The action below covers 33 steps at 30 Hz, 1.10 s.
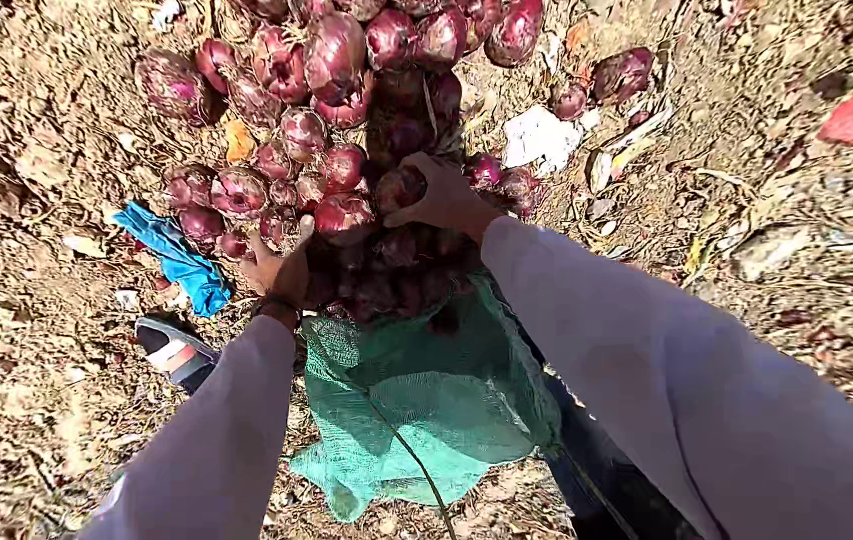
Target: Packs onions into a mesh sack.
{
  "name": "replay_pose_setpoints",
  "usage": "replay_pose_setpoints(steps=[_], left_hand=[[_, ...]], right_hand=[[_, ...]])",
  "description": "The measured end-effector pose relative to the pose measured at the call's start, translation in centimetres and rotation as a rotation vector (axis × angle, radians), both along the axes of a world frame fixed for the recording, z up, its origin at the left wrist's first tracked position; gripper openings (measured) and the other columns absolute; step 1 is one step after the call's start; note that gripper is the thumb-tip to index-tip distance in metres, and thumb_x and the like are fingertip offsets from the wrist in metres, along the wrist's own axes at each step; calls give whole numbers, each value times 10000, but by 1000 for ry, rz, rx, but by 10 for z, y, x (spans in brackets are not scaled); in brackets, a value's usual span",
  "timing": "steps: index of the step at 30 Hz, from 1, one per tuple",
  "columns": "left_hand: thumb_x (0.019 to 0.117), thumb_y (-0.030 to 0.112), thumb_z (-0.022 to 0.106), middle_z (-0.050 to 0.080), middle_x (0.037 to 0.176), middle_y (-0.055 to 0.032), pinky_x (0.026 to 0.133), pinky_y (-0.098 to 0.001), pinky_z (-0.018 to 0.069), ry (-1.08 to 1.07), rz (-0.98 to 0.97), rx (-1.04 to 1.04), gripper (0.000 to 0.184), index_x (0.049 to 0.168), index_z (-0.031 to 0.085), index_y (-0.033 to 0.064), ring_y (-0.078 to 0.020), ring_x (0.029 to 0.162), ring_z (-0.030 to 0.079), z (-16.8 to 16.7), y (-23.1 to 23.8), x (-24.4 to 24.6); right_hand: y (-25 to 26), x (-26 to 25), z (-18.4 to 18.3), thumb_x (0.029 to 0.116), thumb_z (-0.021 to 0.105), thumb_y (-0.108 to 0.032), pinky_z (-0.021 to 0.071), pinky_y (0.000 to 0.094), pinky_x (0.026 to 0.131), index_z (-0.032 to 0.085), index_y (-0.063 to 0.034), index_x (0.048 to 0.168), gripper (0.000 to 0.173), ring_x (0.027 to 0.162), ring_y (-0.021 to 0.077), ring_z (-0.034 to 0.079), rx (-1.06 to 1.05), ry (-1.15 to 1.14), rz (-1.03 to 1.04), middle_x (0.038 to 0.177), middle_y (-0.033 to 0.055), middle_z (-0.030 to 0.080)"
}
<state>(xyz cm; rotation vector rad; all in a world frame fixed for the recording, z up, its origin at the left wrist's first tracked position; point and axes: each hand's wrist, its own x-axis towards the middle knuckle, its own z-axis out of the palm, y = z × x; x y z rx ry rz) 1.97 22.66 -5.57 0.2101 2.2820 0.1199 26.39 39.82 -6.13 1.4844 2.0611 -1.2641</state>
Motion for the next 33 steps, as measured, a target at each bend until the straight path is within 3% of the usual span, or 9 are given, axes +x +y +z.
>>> replay_pose_setpoints(steps=[5,8,11,14,17,22,27,31,33], left_hand=[[818,839,570,442,1553,-213,1132,-578,413,31,36,81,1004,1586,395,216,-369,1427,448,-2,-4,6],[1059,520,451,607,1377,-177,1044,-502,507,-243,209,314,648,1491,459,36,-249,1256,596,13,-15,16],[1134,185,198,610,1157,-52,848,-245,552,-449,249,492,414,1356,499,9,-54,1023,608,28,23,31],[1085,532,219,662,1222,-44,971,-463,550,-872,596,705,553,1354,550,181,-185,1147,635,18,9,30],[993,691,252,681,1115,-14,874,-459,572,-931,606,728,621,1255,593,244,-171,1043,654,16,-12,33],[754,842,623,712,1051,-27,711,-510,624,-976,667,631,725,1202,642,272,-223,935,707,83,-85,59],[766,880,585,667,885,-73,781,-637,590,-1164,986,246,767,1066,683,181,-287,851,687,145,-195,145],[982,717,425,664,1061,-220,822,-703,564,-1143,1080,-36,723,1290,553,75,-417,962,684,153,-220,208],[985,666,511,665,1060,-214,821,-676,580,-1148,1015,-134,663,1298,568,84,-409,956,688,142,-214,223]], right_hand=[[17,11,14,782,863,-486,554,487,933,579,-159,1346,711,1086,219,660,-307,131,-318,1221,105,669],[7,17,18,926,666,-595,600,522,856,569,-217,1413,624,1098,222,678,-584,107,-518,1260,62,676],[-24,7,22,1026,511,-535,576,408,880,568,-181,1380,503,1089,141,644,-660,208,-605,1233,18,650],[-33,14,2,1020,476,-542,595,348,835,569,-231,1318,441,1002,105,665,-743,416,-716,1128,-23,673],[-35,18,9,1027,444,-508,616,319,773,525,-228,1259,373,923,95,687,-816,604,-723,1031,-34,689],[-86,75,75,698,768,-762,621,325,856,609,-262,1240,754,992,68,699,-859,690,-743,1072,-90,726],[-222,160,125,748,702,-786,630,379,821,669,-267,1216,700,956,110,719,-1044,491,-1053,1053,-37,750],[-277,200,129,989,444,-638,612,412,798,638,-204,1203,521,920,154,701,-1249,91,-1079,1017,19,721],[-279,204,124,1024,390,-574,606,391,770,645,-197,1163,476,886,145,693,-1302,-8,-1071,974,18,714]])
